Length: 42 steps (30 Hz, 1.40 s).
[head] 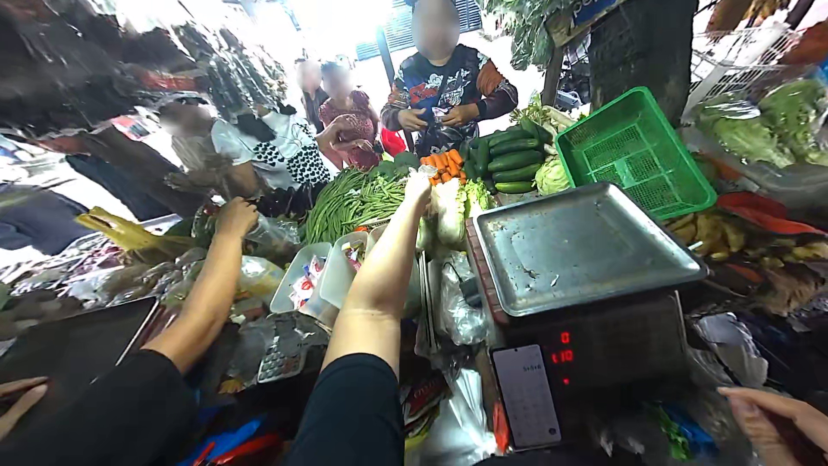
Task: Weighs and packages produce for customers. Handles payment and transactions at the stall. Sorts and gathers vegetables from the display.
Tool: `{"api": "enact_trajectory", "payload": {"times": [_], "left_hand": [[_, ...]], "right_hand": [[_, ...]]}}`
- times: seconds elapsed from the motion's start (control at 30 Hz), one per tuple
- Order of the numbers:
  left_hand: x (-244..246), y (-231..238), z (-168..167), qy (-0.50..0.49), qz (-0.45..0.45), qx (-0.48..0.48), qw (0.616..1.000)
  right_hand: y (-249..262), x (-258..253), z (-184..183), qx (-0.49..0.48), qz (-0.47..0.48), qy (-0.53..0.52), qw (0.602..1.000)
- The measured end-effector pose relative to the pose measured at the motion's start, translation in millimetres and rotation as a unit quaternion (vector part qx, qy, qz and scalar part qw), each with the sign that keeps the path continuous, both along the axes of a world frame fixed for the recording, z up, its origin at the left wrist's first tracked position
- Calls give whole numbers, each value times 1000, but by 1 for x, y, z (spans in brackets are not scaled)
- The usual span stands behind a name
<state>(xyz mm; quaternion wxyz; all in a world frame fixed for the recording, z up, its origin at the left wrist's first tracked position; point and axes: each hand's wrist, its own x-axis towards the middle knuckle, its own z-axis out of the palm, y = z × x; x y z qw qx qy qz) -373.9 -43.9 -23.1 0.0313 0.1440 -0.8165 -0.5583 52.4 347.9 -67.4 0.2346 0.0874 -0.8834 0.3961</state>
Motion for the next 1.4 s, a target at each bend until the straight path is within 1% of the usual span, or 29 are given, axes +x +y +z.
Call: {"api": "enact_trajectory", "payload": {"times": [0.13,0.27,0.3,0.37,0.43,0.5,0.57,0.63,0.7,0.77,0.83,0.9,0.97,1.03,1.17,1.23,1.4], "left_hand": [[27,-5,10,-54,-65,-10,996],[49,-11,16,-39,-109,-22,993],[55,-12,18,-34,-123,-29,991],[74,-12,19,-19,-153,-57,986],[98,-9,15,5,-164,-74,984],[129,-6,9,47,-181,-107,977],[181,2,5,86,-216,-148,961],[248,9,-8,87,-268,-172,944],[315,16,-32,28,-316,-185,930],[366,25,-73,-37,-343,-161,925],[395,34,-114,-56,-333,-101,936],[412,43,-140,-13,-310,-45,950],[420,49,-153,38,-288,-6,957],[422,53,-157,58,-265,15,962],[422,62,-161,71,-204,4,976],[422,64,-161,74,-194,9,978],[421,71,-161,72,-162,20,984]], "right_hand": [[-26,-11,-28,14,47,-24,999],[-51,-23,-80,51,34,5,998],[-56,-25,-85,56,37,-7,998],[-64,-24,-88,42,72,-65,994],[-71,-26,-92,0,126,-123,984],[-76,-28,-101,-39,167,-153,973],[-81,-28,-109,-48,187,-163,967],[-85,-26,-116,-51,198,-159,966],[-87,-26,-122,-65,209,-152,964],[-87,-26,-126,-88,225,-151,959],[-87,-27,-128,-96,228,-155,956],[-88,-27,-128,-96,223,-163,956],[-89,-28,-129,-96,219,-159,958],[-90,-29,-130,-101,223,-155,957],[-92,-28,-128,-102,222,-176,953],[-94,-27,-129,-105,216,-176,955],[-102,-23,-133,-66,174,-145,972]]}}
